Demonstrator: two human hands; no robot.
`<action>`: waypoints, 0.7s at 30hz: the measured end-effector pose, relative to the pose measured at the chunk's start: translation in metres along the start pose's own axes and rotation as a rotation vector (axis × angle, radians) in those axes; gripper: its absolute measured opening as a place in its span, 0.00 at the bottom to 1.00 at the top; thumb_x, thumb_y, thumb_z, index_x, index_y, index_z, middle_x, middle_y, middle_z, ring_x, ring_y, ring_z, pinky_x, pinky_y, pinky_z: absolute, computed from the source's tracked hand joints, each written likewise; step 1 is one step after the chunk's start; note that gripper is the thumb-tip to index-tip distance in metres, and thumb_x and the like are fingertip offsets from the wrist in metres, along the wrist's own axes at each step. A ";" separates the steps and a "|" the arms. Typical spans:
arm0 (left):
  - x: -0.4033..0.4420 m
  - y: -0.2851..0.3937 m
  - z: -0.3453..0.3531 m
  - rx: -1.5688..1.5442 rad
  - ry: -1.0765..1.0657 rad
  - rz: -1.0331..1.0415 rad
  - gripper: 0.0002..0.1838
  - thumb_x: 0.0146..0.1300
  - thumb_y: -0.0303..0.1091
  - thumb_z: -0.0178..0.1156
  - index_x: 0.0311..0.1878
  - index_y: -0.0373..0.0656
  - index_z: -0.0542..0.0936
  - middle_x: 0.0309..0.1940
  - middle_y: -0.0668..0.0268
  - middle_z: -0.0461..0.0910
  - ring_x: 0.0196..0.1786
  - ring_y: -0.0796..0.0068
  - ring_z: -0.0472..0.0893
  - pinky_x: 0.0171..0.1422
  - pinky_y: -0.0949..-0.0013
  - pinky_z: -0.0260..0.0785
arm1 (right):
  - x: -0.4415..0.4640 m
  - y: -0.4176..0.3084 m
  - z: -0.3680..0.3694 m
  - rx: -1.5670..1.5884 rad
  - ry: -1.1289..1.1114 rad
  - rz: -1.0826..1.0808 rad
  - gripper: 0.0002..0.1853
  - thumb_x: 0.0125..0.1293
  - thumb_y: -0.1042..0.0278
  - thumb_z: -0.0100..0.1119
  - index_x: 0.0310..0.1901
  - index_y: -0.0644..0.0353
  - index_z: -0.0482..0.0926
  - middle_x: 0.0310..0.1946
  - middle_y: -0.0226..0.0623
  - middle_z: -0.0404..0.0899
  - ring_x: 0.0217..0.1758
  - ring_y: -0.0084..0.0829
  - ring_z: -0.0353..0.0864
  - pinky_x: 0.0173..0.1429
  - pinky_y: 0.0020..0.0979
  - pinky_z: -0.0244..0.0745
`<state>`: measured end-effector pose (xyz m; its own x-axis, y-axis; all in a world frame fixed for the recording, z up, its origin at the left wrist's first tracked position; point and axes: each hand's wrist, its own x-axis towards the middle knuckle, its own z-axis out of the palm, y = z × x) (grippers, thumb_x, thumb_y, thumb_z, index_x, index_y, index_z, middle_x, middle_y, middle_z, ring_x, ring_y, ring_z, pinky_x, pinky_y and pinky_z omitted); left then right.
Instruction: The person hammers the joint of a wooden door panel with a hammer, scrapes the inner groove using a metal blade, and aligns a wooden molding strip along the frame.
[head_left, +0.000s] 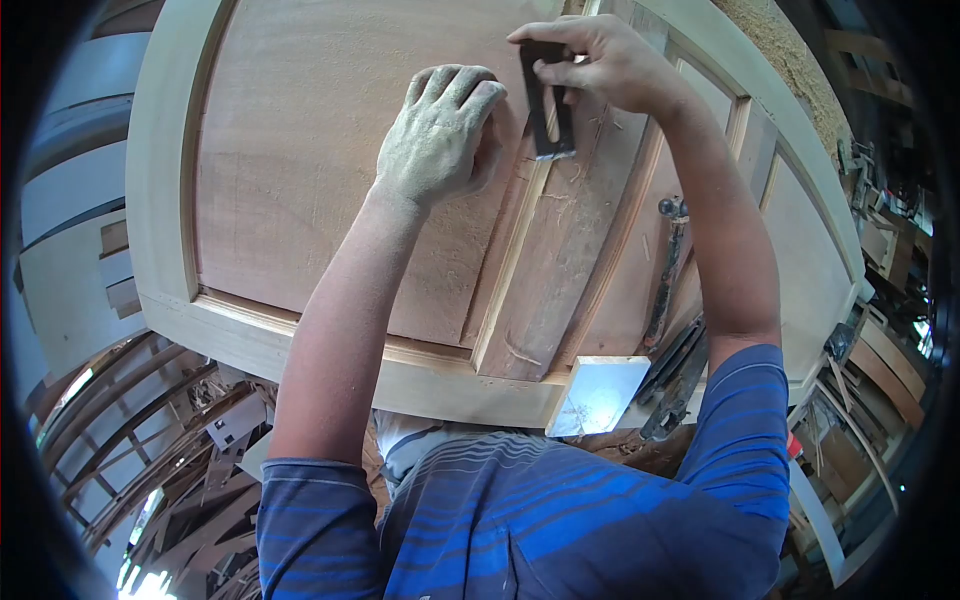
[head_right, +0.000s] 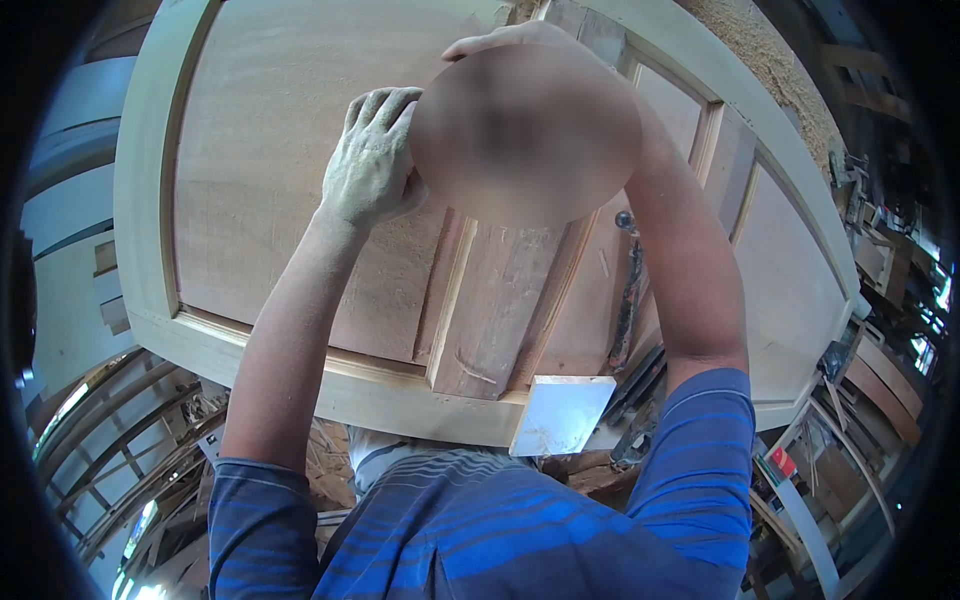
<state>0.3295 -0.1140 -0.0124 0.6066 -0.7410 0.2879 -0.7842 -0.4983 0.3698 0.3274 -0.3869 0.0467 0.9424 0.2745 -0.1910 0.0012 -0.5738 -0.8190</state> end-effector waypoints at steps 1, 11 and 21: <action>-0.001 -0.002 0.000 -0.009 0.006 0.001 0.27 0.64 0.30 0.70 0.67 0.49 0.82 0.65 0.63 0.82 0.74 0.58 0.79 0.86 0.50 0.68 | 0.002 0.002 -0.001 0.023 0.046 -0.009 0.24 0.77 0.75 0.73 0.72 0.54 0.88 0.45 0.36 0.94 0.42 0.26 0.94 0.49 0.32 0.95; -0.001 0.001 0.001 -0.071 0.017 0.012 0.30 0.58 0.27 0.70 0.67 0.48 0.81 0.66 0.61 0.82 0.74 0.53 0.79 0.84 0.47 0.66 | 0.003 0.008 0.000 0.072 0.089 -0.039 0.24 0.76 0.78 0.71 0.72 0.56 0.88 0.48 0.38 0.95 0.39 0.25 0.94 0.46 0.31 0.95; -0.001 -0.003 0.002 -0.068 0.036 0.018 0.30 0.58 0.28 0.70 0.67 0.46 0.81 0.66 0.60 0.81 0.73 0.52 0.78 0.83 0.47 0.66 | -0.005 -0.010 0.019 0.028 -0.027 -0.026 0.23 0.80 0.73 0.70 0.74 0.52 0.87 0.50 0.36 0.92 0.45 0.26 0.93 0.50 0.31 0.96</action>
<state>0.3313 -0.1129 -0.0152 0.5980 -0.7323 0.3257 -0.7849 -0.4528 0.4230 0.3164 -0.3684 0.0456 0.9327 0.3104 -0.1834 0.0162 -0.5441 -0.8388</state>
